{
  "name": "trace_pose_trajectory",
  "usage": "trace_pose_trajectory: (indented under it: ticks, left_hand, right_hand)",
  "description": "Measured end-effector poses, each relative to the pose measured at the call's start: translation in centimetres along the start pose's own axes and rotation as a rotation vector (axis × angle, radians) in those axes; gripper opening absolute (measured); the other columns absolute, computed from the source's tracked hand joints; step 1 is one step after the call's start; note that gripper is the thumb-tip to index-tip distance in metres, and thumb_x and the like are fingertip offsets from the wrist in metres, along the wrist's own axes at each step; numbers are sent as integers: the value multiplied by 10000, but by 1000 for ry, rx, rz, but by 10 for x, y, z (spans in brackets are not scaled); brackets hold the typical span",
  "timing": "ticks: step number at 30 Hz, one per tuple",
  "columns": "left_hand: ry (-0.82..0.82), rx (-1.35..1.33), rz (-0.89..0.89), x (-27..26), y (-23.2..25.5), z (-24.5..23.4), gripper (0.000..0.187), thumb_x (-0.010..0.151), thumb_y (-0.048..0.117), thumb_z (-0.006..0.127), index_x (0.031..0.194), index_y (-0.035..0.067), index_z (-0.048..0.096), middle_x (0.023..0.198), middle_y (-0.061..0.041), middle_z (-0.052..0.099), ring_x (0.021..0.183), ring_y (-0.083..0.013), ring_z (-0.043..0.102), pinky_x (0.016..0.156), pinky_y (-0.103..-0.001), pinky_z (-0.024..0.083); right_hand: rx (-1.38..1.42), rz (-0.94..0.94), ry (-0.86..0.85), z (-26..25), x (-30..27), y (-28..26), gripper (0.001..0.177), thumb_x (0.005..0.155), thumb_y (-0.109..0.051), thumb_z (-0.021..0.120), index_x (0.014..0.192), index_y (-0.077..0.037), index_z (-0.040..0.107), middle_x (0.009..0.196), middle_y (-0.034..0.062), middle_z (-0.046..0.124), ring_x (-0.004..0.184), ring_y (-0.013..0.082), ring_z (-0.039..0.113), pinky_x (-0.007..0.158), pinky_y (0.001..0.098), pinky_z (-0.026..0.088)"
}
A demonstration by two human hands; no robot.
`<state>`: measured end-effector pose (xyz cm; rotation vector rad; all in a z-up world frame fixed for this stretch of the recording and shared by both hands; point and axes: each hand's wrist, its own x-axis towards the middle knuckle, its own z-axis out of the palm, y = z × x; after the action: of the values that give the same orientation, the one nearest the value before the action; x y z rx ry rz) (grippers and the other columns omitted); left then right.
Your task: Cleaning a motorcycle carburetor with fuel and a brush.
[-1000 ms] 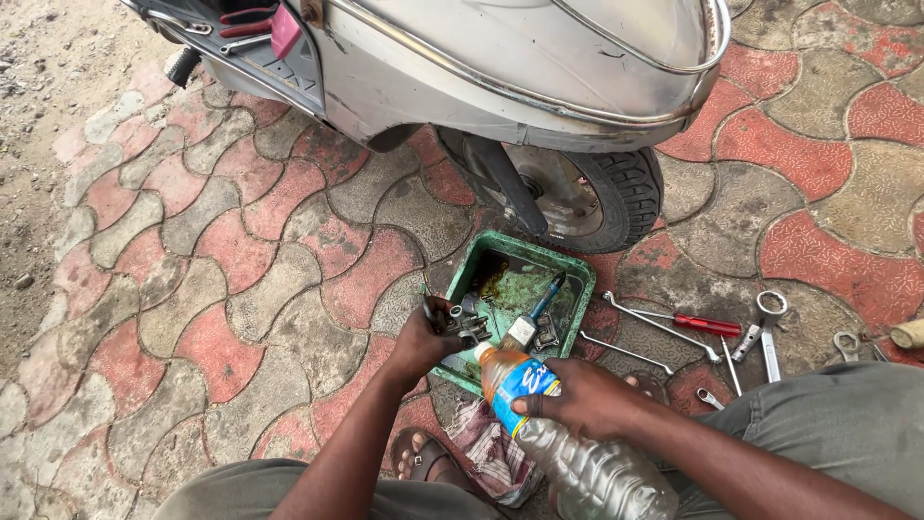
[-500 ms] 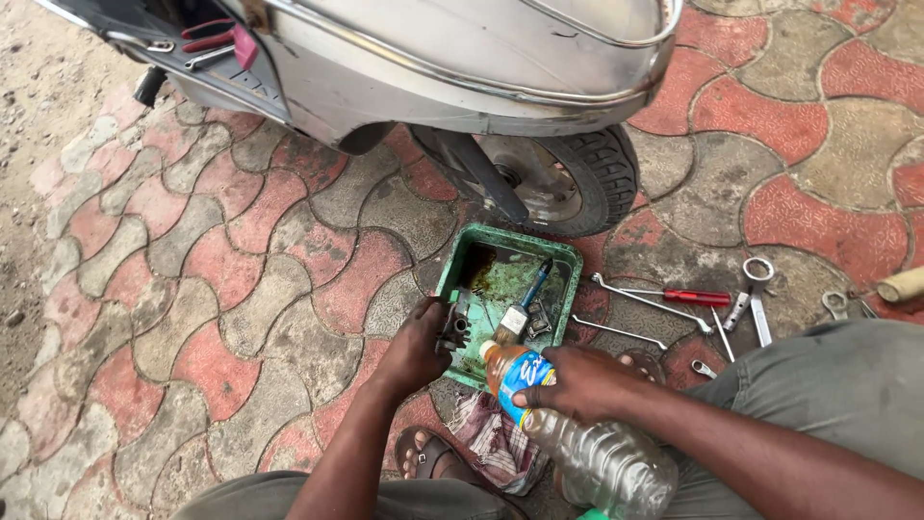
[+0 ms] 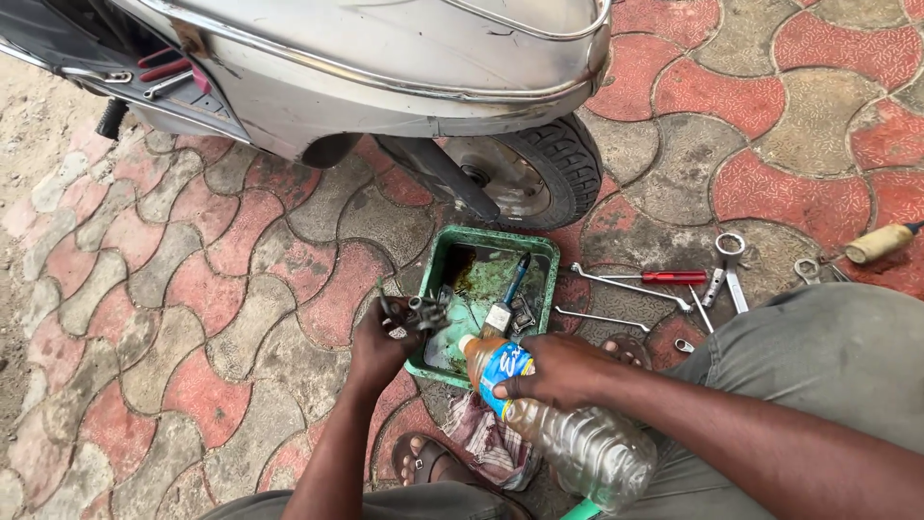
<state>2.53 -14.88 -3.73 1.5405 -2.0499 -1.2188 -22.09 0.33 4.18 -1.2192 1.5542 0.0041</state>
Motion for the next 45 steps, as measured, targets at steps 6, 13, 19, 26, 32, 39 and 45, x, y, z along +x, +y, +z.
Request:
trace_pose_trajectory:
  ticks: [6, 13, 19, 26, 32, 39, 45]
  left_hand:
    - [168, -470, -467, 4, -14, 17, 478, 749, 243, 913, 1003, -29, 613, 886, -150, 693, 770, -222, 630, 731, -371, 535]
    - [158, -872, -806, -1, -19, 34, 481, 808, 342, 859, 969, -49, 631, 803, -121, 623, 618, -183, 615, 535, -282, 589]
    - [106, -964, -788, 6, -12, 25, 504, 858, 333, 765, 1212, 16, 599, 1118, -193, 548, 874, -243, 646, 750, -406, 661]
    - [66, -934, -814, -1, 21, 4, 632, 811, 411, 714, 1315, 89, 511, 1194, -192, 545, 981, -290, 657, 865, -538, 585]
    - [40, -1062, -591, 3, 19, -22, 507, 832, 237, 744, 1214, -6, 515, 1116, -224, 649, 981, -333, 734, 965, -499, 588]
    - [-299, -1209, 40, -15, 64, -45, 491, 815, 112, 841, 1173, 46, 510, 1111, -119, 717, 1076, -282, 742, 1011, -472, 581]
    - [-132, 364, -30, -13, 37, 14, 656, 825, 211, 817, 1309, 39, 409, 958, -136, 738, 849, -290, 744, 768, -420, 619]
  right_hand:
    - [-7, -120, 39, 4, 8, 7, 697, 798, -671, 698, 1194, -98, 675, 1060, 153, 757, 1008, 280, 737, 943, 465, 552]
    - [-40, -98, -16, 9, 3, -1, 736, 783, -683, 693, 1240, -107, 651, 1117, 140, 744, 1066, 292, 727, 976, 483, 546]
    - [-95, -79, -15, 11, 5, 2, 764, 799, -710, 662, 1238, -85, 644, 1103, 158, 733, 1062, 300, 718, 980, 501, 543]
    - [-76, -134, 50, 11, 4, 2, 806, 791, -710, 664, 1277, -70, 612, 1083, 172, 730, 1063, 314, 723, 976, 490, 547]
    - [-81, -122, 104, -13, -18, -15, 848, 766, -705, 696, 1330, -82, 578, 1122, 174, 724, 1068, 315, 715, 966, 487, 546]
    - [-215, -105, 519, -67, -50, -7, 970, 740, -725, 697, 1450, -97, 489, 1036, 181, 728, 870, 336, 738, 781, 500, 592]
    - [-125, 164, 616, -99, -75, -8, 817, 801, -710, 667, 1362, -126, 561, 926, 151, 782, 773, 318, 785, 824, 490, 631]
